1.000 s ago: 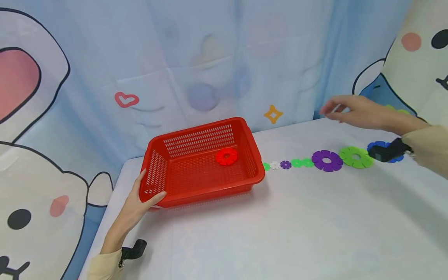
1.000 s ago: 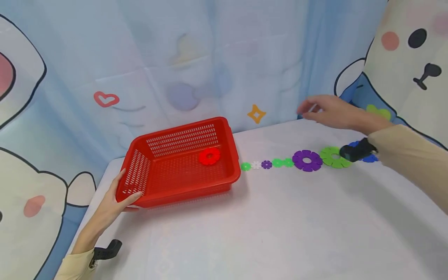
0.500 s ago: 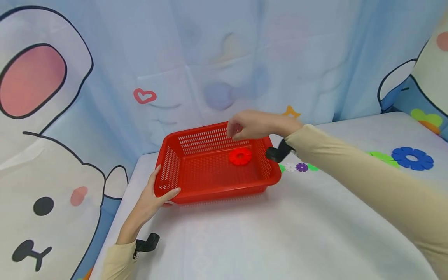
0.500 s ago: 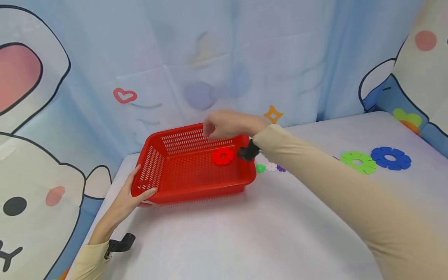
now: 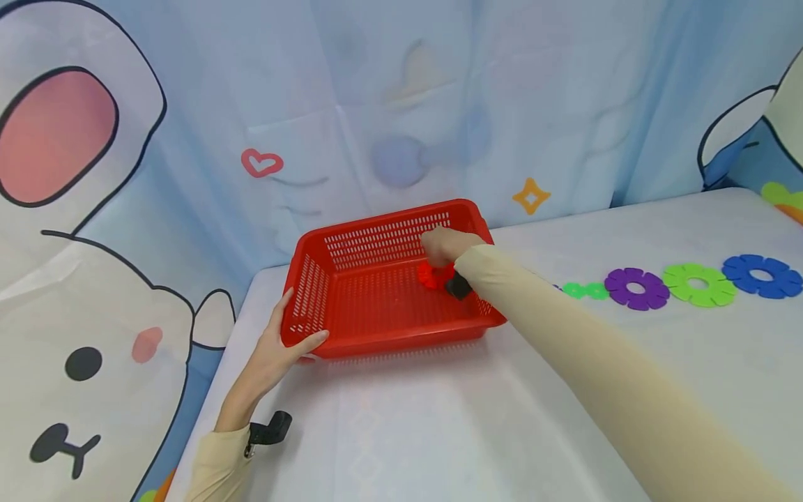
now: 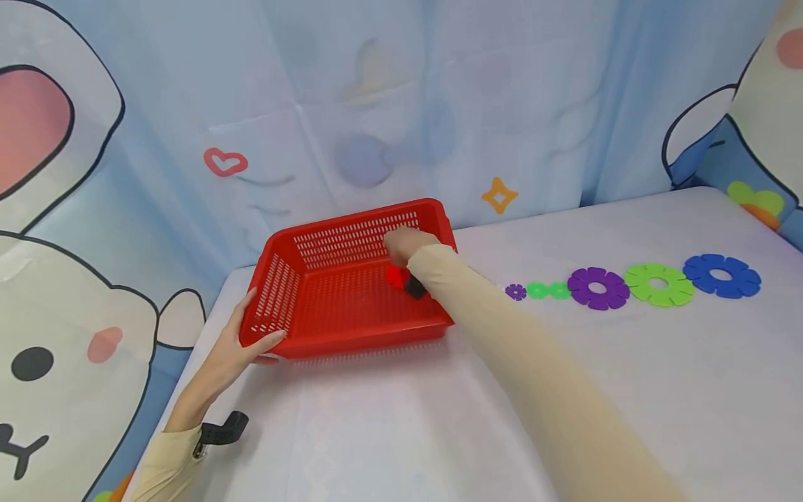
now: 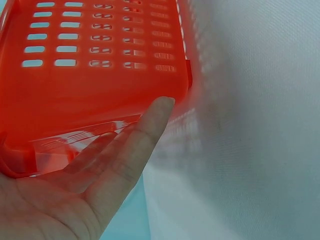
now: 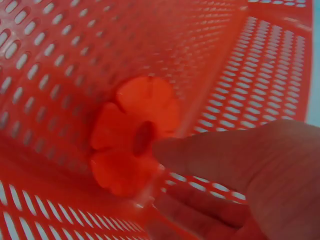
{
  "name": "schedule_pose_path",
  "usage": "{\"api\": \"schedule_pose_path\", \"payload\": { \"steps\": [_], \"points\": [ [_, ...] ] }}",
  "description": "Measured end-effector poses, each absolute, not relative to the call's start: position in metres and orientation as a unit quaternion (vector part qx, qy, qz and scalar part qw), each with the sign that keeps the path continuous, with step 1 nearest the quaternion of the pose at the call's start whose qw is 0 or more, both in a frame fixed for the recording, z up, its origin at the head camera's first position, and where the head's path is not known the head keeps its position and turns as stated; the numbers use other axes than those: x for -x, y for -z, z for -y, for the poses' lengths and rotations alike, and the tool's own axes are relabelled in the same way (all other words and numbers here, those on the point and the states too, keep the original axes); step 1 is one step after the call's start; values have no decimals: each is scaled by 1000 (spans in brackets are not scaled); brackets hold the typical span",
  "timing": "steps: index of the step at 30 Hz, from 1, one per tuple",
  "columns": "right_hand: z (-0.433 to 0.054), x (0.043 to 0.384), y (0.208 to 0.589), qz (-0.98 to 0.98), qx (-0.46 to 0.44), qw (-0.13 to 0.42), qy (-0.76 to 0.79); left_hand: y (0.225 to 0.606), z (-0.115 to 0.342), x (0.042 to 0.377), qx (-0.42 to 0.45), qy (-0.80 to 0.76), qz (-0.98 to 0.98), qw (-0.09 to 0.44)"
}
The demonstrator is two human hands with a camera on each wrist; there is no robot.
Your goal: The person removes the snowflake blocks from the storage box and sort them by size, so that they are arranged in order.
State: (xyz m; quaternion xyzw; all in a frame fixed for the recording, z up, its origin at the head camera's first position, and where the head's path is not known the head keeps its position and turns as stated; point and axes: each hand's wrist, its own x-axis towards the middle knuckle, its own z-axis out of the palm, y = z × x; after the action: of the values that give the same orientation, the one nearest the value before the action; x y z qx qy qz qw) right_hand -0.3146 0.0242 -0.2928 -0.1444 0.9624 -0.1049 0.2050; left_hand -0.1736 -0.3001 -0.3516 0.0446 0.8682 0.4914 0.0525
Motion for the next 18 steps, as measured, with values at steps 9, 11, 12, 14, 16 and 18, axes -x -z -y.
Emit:
{"api": "schedule_pose_path", "payload": {
  "steps": [9,11,12,14,16,18],
  "points": [
    [-28,314,316,-969,122,176,124,352,301,175,-41,-485,-872,51],
    [-28,316,319,-970,126,168,121,352,300,175,-42,-485,-872,50],
    [-27,317,320,-970,129,168,122,352,301,175,-42,-485,-872,49],
    [-27,319,321,-968,127,175,128,352,300,175,-41,-483,-874,45],
    [-27,321,320,-965,120,190,135,351,300,174,-41,-479,-876,43],
    [-26,323,320,-963,114,206,134,352,300,174,-42,-477,-877,43]
  ]
}}
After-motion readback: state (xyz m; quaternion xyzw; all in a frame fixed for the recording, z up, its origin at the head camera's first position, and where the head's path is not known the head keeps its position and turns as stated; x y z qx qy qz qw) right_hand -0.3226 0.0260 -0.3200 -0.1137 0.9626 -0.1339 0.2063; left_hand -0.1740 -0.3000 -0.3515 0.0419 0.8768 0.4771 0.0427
